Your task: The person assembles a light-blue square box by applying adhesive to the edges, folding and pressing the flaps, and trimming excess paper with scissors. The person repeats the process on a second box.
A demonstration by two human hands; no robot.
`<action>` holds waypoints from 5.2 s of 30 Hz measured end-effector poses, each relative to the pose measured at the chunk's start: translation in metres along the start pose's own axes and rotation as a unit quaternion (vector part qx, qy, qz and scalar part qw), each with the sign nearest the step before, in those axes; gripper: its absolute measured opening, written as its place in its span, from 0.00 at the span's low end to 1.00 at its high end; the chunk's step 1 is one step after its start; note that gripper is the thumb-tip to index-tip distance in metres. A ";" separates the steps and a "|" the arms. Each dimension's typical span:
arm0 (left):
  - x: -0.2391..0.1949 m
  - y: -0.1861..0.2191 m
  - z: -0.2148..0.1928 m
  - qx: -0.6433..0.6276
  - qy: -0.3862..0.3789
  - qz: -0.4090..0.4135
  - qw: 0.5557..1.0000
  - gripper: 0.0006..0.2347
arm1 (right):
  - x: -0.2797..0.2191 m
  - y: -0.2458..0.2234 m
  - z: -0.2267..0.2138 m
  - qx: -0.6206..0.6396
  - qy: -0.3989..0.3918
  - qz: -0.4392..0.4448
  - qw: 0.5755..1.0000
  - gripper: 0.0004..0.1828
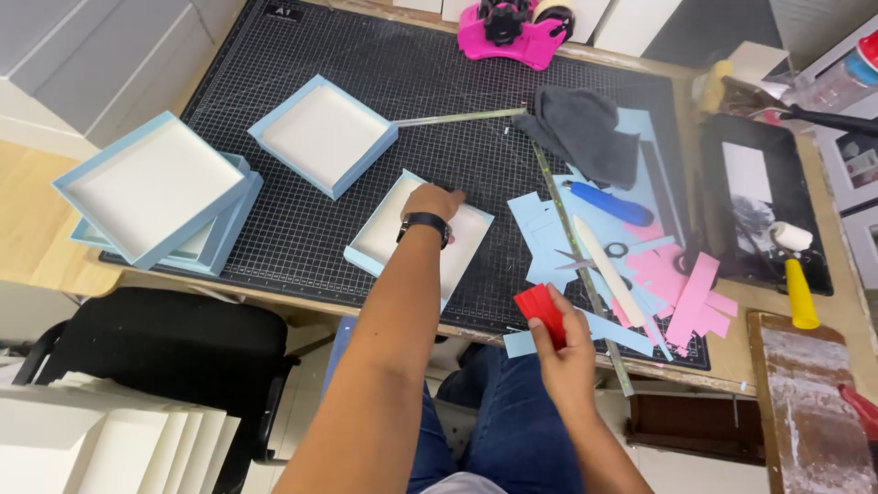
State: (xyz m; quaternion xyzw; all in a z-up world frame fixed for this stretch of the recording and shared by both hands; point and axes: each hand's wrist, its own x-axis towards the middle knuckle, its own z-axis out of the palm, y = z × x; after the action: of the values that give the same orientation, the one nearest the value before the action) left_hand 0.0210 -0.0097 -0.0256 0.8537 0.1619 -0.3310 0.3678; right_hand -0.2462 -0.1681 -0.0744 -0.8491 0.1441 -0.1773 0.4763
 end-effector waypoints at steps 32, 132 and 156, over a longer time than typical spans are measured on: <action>-0.002 -0.105 0.067 -0.162 -0.126 0.268 0.941 0.18 | 0.084 0.016 0.064 -0.118 0.068 -0.206 0.969 0.24; -0.097 -0.094 0.049 -0.298 0.232 0.419 0.826 0.15 | 0.140 0.119 -0.184 -0.382 0.107 -0.029 0.918 0.18; -0.157 -0.166 0.024 -0.109 -0.019 0.478 0.871 0.15 | -0.014 -0.047 -0.044 0.303 -0.458 0.036 0.835 0.20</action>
State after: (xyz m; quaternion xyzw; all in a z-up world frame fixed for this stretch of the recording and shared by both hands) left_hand -0.1907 0.0802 -0.0166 0.7749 -0.2378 -0.1106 0.5751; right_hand -0.2742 -0.1720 -0.0149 -0.6405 -0.1208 0.2146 0.7274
